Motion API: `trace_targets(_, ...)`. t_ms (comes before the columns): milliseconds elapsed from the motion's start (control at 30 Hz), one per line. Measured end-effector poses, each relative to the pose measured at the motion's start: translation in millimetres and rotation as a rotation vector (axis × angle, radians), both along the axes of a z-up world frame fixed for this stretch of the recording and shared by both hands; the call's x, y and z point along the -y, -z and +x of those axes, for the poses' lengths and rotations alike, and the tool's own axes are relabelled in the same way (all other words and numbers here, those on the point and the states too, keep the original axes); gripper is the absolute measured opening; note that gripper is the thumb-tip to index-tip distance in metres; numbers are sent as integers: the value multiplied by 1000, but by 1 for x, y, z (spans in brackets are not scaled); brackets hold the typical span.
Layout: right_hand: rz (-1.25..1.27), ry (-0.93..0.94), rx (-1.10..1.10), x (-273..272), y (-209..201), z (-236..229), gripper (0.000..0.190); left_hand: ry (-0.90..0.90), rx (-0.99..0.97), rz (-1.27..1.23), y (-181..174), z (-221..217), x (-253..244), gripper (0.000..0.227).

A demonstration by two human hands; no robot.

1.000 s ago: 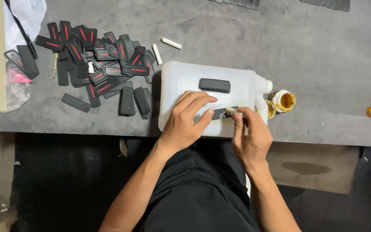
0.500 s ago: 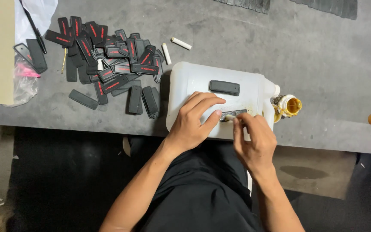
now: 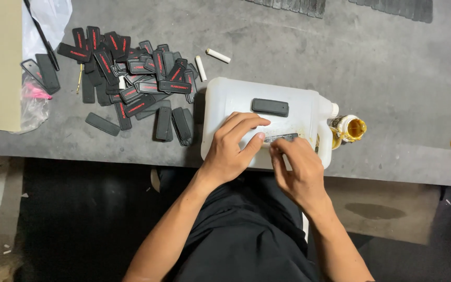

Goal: Applying adhesive to small black labels and attaching them to a surface

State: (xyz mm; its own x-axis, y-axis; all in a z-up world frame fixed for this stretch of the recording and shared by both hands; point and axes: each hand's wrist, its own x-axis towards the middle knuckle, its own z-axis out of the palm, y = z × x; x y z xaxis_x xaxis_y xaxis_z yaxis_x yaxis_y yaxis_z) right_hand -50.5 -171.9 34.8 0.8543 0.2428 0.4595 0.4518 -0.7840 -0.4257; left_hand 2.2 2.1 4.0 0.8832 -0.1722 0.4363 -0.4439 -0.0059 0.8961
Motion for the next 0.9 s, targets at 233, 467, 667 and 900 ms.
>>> trace_targets(233, -12, 90, 46, 3, -3, 0, 12, -5, 4, 0, 1, 0, 3, 17)
trace_targets(467, -79, 226, 96, 28, 7, -18, 6, -8, -1, 5, 2, 0, 2, 17)
trace_targets(667, -35, 283, 127, 4, 11, -23, 5, -6, 10, 26, -1, 0, 2, 17)
trace_targets(900, -95, 351, 171, 39, 11, -15, 3, -3, 24, 37, -2, 0, 3, 17)
